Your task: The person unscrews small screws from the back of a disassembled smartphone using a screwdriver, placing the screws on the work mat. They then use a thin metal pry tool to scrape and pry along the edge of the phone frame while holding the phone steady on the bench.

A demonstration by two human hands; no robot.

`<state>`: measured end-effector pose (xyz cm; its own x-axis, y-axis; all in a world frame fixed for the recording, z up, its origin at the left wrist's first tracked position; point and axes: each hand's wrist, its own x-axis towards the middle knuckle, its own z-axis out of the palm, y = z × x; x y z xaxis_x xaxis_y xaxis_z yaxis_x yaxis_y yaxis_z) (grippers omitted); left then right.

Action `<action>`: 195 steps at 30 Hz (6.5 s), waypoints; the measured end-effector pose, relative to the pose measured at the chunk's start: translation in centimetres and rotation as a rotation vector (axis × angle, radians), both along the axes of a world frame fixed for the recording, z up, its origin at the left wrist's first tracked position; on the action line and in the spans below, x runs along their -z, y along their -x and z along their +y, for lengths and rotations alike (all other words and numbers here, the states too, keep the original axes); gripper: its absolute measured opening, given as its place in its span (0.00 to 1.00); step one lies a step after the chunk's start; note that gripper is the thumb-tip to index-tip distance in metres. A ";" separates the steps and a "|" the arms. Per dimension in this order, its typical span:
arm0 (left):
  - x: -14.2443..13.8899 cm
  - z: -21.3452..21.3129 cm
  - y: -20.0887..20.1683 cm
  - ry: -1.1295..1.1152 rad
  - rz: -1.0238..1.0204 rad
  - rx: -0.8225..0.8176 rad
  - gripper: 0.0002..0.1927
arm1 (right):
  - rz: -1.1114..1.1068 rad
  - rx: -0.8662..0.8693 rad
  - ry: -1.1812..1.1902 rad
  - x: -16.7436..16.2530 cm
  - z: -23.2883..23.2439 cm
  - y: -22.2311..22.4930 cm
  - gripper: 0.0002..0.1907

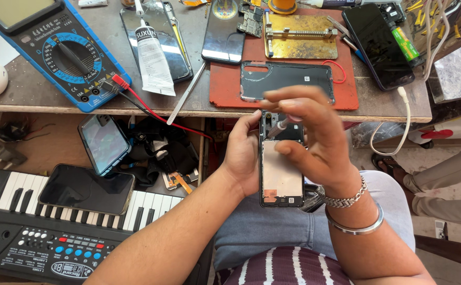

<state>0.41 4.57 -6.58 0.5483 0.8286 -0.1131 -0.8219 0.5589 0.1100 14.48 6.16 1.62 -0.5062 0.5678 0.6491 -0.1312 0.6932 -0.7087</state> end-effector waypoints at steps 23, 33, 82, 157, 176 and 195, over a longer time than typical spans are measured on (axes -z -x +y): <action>-0.9 -0.1 0.1 -0.046 -0.059 0.014 0.32 | -0.071 0.289 -0.048 0.2 -0.1 0.4 0.21; -1.0 -0.1 0.1 -0.078 -0.083 0.036 0.35 | -0.124 0.292 -0.069 -1.0 -0.6 0.3 0.23; 0.2 -0.9 0.0 -0.184 -0.364 0.029 0.34 | -0.201 0.275 0.037 -0.6 -2.6 -0.3 0.24; -1.2 -0.1 -0.4 -0.007 -0.005 -0.016 0.38 | 0.061 0.470 0.258 1.1 1.7 -4.2 0.32; -1.3 -0.3 -0.5 -0.051 -0.042 -0.008 0.36 | -0.146 0.237 0.146 3.2 -0.4 -6.7 0.45; -0.9 -0.3 -0.5 -0.053 -0.032 -0.027 0.35 | -0.131 0.149 0.087 2.2 -1.0 -6.1 0.43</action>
<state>0.91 4.31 -5.72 0.5286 0.8473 -0.0520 -0.8399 0.5309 0.1125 20.58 5.16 -0.56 -0.4895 0.6939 0.5281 0.0656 0.6333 -0.7711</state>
